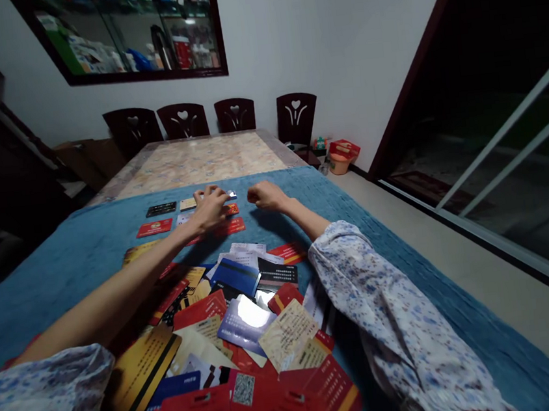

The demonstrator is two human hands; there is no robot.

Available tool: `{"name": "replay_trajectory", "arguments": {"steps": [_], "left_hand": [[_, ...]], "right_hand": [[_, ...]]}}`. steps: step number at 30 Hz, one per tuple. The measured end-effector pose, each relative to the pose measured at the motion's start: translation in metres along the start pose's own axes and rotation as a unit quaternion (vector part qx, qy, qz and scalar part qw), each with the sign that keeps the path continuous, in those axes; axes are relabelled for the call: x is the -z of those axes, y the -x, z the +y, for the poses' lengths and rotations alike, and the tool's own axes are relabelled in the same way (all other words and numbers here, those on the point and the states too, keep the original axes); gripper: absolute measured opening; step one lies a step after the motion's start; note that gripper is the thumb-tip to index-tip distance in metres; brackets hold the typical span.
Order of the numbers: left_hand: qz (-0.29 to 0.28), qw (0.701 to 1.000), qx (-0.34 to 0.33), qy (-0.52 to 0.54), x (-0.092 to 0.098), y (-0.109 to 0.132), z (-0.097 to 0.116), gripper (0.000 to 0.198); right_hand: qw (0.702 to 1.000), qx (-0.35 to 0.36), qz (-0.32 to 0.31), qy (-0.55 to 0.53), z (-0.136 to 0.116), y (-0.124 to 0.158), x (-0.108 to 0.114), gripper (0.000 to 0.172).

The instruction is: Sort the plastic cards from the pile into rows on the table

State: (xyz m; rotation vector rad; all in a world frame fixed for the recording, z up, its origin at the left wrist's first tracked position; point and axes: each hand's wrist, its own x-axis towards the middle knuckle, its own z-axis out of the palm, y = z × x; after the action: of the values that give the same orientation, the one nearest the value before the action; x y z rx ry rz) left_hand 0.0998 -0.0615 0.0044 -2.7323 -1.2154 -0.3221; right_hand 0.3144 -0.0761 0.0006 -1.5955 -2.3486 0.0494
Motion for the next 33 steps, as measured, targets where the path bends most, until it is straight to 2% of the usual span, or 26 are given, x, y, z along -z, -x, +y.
{"name": "replay_trajectory", "arguments": {"steps": [11, 23, 30, 33], "left_hand": [[0.030, 0.995, -0.074, 0.052, -0.002, 0.023, 0.048, 0.028], [0.001, 0.987, -0.141, 0.080, 0.003, 0.042, 0.102, 0.024], [-0.034, 0.982, -0.159, 0.094, -0.001, 0.054, 0.120, 0.022], [-0.041, 0.980, -0.167, 0.097, -0.003, 0.057, 0.122, 0.023]], "right_hand": [[0.998, 0.051, 0.039, -0.028, 0.010, 0.072, -0.002, 0.024], [0.997, 0.059, 0.046, -0.010, 0.017, 0.140, -0.001, 0.019], [0.998, 0.053, 0.028, -0.004, 0.009, 0.171, 0.003, 0.019], [0.998, 0.058, 0.017, -0.017, 0.005, 0.180, 0.002, 0.028]]}}
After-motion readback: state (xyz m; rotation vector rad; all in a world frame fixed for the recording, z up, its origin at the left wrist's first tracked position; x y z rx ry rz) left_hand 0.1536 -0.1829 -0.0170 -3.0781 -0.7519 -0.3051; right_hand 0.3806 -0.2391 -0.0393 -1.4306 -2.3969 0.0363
